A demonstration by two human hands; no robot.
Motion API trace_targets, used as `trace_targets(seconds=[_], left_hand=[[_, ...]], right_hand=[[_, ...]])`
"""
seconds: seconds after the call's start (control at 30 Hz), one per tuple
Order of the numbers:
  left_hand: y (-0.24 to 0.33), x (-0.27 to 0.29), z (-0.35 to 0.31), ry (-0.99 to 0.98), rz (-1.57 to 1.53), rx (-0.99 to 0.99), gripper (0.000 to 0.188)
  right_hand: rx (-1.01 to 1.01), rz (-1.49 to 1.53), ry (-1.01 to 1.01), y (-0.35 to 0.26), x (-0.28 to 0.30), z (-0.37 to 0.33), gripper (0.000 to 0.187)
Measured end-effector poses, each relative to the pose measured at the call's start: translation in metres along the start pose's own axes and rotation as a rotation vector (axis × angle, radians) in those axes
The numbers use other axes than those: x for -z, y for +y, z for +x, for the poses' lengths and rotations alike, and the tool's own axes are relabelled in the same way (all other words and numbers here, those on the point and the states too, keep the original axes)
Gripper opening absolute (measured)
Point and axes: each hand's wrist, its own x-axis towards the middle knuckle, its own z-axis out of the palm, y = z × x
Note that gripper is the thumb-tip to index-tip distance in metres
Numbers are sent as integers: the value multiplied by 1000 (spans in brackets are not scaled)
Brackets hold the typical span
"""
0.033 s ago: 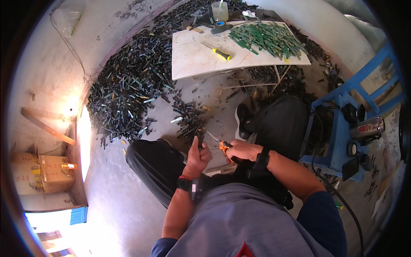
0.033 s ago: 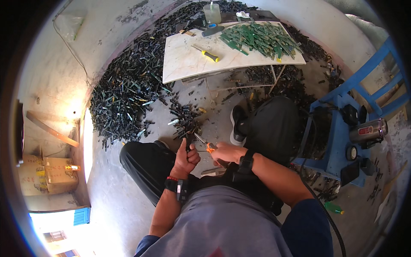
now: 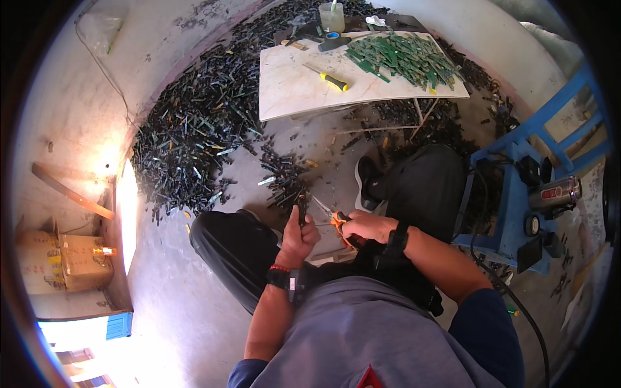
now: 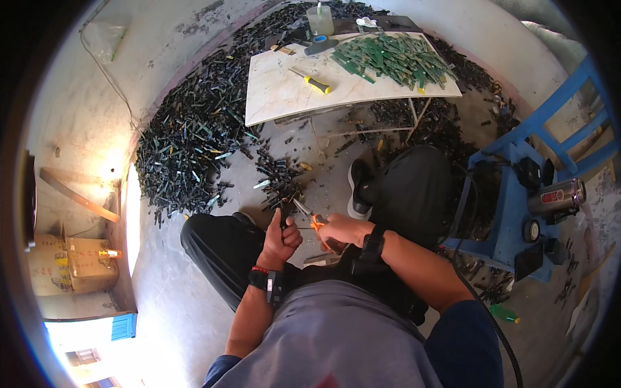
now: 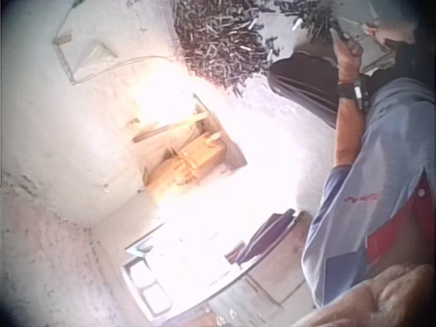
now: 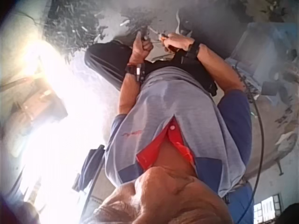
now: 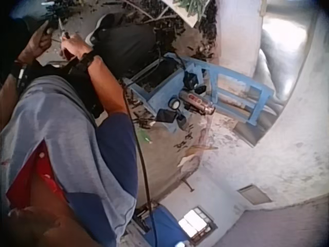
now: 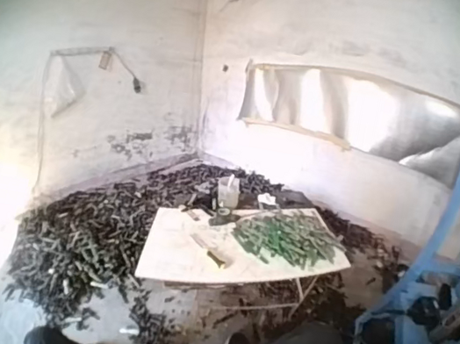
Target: The person sits on the floor and uses pliers to strip components from small electronic parts. They hold the parts in one hand and use the pliers in the other to pull off pieces, dropping the debris onto the floor. A pile of green circuit boards is visible on a nearby table.
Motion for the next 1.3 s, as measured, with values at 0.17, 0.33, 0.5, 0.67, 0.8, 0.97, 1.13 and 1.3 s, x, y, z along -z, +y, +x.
trace_targets(seconds=[0.17,0.33,0.5,0.67,0.8,0.97,1.13,1.3], left_hand=[[0,-1,-1,-42,-1,-15,45],[-1,-4,-2,-74,59,-46,45],[-2,-13,-6,-29,38,-87,43],[-1,-21,-9,39,74,-98,44],[-2,-21,-6,122,57,-110,42],[-5,-7,4,134,103,-131,42],[-3,-14,-2,130,171,-27,47],[-5,-14,2,307,288,-77,53]], right_hand=[[13,183,-221,-16,-1,-20,26],[-18,402,-345,-18,-11,-22,26],[-22,440,-396,-18,-15,-19,27],[-10,530,-458,-6,-16,-3,29],[-14,625,-497,-8,-19,1,41],[-35,722,-445,-11,-24,3,38],[-31,800,-356,-14,-33,2,25],[-59,830,-383,-14,-33,9,26]])
